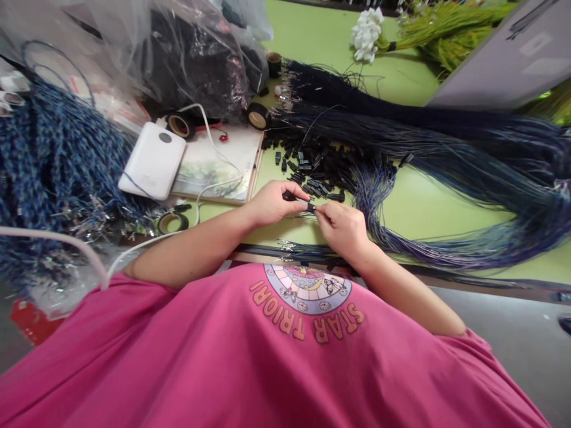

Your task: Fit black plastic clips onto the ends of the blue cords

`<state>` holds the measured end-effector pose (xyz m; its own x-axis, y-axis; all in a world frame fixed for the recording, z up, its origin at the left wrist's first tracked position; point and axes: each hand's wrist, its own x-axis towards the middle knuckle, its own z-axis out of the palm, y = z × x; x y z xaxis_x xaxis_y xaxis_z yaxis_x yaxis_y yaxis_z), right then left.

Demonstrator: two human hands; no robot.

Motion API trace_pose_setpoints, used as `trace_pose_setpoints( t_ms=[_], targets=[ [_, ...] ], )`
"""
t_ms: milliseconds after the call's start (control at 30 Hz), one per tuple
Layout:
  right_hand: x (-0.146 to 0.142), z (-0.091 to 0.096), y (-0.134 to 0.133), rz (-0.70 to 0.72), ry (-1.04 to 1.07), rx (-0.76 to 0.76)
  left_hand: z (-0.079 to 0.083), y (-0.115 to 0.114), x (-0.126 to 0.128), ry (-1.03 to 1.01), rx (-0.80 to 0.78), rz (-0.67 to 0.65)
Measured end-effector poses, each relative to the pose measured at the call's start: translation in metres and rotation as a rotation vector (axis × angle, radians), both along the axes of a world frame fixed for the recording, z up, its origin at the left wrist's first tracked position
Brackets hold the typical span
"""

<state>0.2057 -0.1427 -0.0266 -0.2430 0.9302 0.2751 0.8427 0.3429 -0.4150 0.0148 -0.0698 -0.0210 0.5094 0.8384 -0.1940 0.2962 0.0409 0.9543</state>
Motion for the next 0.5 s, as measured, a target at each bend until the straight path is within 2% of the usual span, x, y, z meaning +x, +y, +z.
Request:
trace_pose_setpoints(
  t_ms=[133,333,433,500],
  targets=[
    [0.0005,-0.0034,0.0015,-0.003,0.058,-0.039,0.0029,-0.0014,-0.0003,0.024,0.036,-0.015],
    [-0.0013,-0.0081,0.0005,0.012,-0.048,-0.027,0.0039,-0.0048,0.0007,0.082,0.122,-0.021],
    [-0.0039,-0.0087,0.0001,-0.003,-0.058,-0.039,0.0027,-0.0038,0.0015,0.069,0.079,-0.04],
    [-0.0034,-0.0063,0.0005,-0.005,0.02,-0.07,0.003,-0.0021,0.0013,0.058,0.049,-0.058]
  ],
)
